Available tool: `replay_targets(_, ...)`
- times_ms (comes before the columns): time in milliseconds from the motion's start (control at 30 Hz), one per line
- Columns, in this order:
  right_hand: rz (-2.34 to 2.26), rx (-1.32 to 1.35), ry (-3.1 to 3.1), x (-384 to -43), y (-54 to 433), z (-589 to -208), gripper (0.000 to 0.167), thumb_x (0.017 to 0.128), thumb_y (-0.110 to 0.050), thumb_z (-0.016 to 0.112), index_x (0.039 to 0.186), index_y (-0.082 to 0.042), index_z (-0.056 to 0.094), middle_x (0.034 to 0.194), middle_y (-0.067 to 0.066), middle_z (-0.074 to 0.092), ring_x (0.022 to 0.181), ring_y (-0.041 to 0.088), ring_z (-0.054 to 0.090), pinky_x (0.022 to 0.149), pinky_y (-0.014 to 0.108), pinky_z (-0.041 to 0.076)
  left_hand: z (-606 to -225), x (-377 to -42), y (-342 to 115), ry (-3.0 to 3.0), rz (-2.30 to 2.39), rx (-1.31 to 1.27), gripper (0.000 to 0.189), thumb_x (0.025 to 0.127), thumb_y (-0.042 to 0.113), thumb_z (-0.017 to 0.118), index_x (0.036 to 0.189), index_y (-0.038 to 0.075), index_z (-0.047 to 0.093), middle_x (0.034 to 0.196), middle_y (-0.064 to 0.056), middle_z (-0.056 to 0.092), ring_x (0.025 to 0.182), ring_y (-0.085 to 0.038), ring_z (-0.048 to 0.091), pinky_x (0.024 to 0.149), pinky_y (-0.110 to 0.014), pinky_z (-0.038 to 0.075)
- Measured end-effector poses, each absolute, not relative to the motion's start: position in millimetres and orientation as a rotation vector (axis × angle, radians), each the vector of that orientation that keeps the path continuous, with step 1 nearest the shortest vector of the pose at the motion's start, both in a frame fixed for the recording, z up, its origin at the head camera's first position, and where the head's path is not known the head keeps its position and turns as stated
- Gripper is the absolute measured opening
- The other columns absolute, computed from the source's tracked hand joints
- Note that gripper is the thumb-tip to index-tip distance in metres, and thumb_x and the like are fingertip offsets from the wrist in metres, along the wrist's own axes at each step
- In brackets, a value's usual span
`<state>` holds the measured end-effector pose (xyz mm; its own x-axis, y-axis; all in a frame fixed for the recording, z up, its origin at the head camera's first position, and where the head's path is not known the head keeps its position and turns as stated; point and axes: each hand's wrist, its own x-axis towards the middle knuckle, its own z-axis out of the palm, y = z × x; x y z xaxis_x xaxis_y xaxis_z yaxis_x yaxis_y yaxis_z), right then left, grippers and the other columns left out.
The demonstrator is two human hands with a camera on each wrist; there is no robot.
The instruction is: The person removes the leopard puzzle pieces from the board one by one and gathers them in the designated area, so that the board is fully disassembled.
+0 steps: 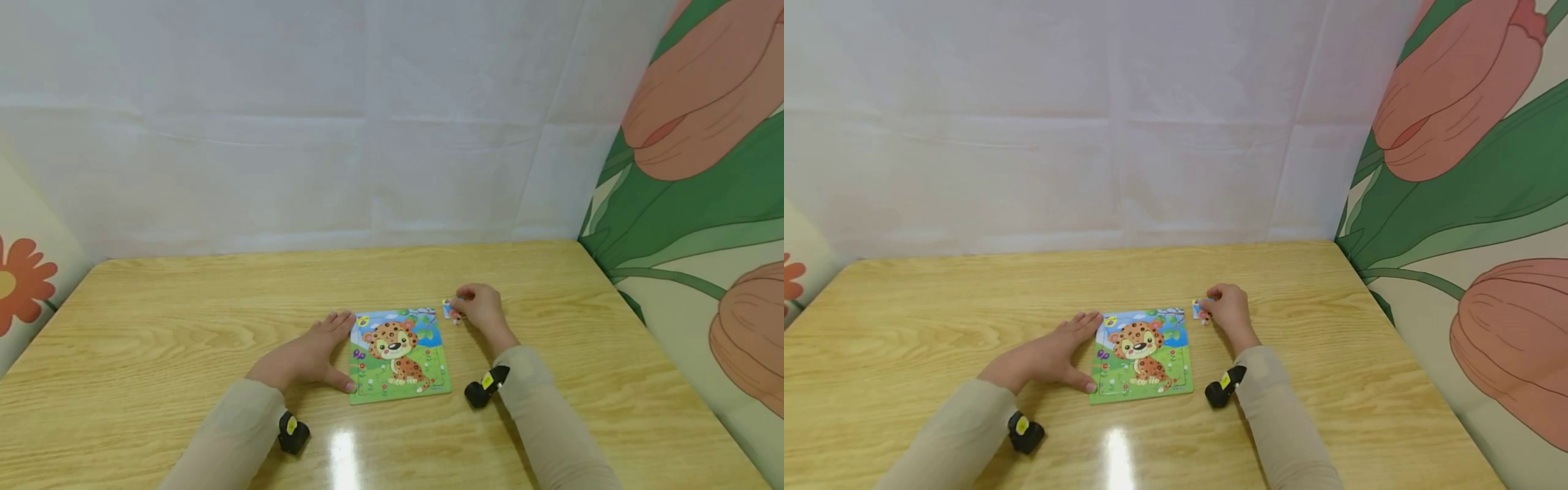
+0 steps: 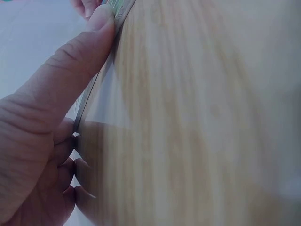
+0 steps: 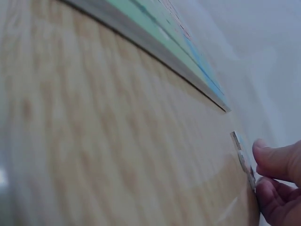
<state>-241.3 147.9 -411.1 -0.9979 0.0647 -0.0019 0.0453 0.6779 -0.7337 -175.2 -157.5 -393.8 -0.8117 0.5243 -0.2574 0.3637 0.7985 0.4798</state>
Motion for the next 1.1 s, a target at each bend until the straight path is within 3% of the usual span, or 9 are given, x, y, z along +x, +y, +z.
replay_targets(267,1.32,-0.132,-2.744,-240.0,146.7,-407.3,0.032,0.081,-0.015,0.07,0.107,0.003,0.064,0.09,0.013,0.062,0.083,0.023,0.057,0.073,0.032,0.049,-393.9,-174.4,-156.8,2.6,0.594,0.668,0.12,0.062,0.053,0.078,0.147,0.0,0.012,0.154,-0.018,0.007,0.141,-0.037,0.001,0.114,-0.053,0.004)
replay_targets(567,1.463,-0.094,-2.686,-235.9,135.5,-394.8,0.034,0.082,-0.015,0.071,0.109,0.003,0.062,0.09,0.013,0.06,0.08,0.021,0.056,0.062,0.025,0.051,-394.9,-175.7,-156.4,2.601,0.585,0.667,0.12,0.062,0.053,0.078,0.147,0.0,0.012,0.154,-0.018,0.007,0.141,-0.037,0.001,0.114,-0.052,0.004)
replay_targets(767,1.521,-0.086,-2.705,-234.2,127.0,-392.5,0.034,0.082,-0.017,0.07,0.11,0.001,0.062,0.091,0.012,0.061,0.069,0.015,0.056,0.054,0.022,0.051,-394.3,-175.9,-156.5,2.596,0.586,0.657,0.12,0.062,0.053,0.078,0.147,0.0,0.012,0.155,-0.017,0.006,0.141,-0.037,0.0,0.114,-0.053,0.003)
replay_targets(1100,1.528,0.115,-2.726,-231.5,112.5,-395.6,0.03,0.082,-0.017,0.07,0.107,-0.001,0.065,0.093,0.011,0.066,0.084,0.02,0.059,0.073,0.029,0.052,-393.1,-175.9,-156.6,2.6,0.583,0.668,0.12,0.062,0.053,0.078,0.147,0.0,0.011,0.154,-0.019,0.005,0.141,-0.038,0.0,0.114,-0.053,0.003)
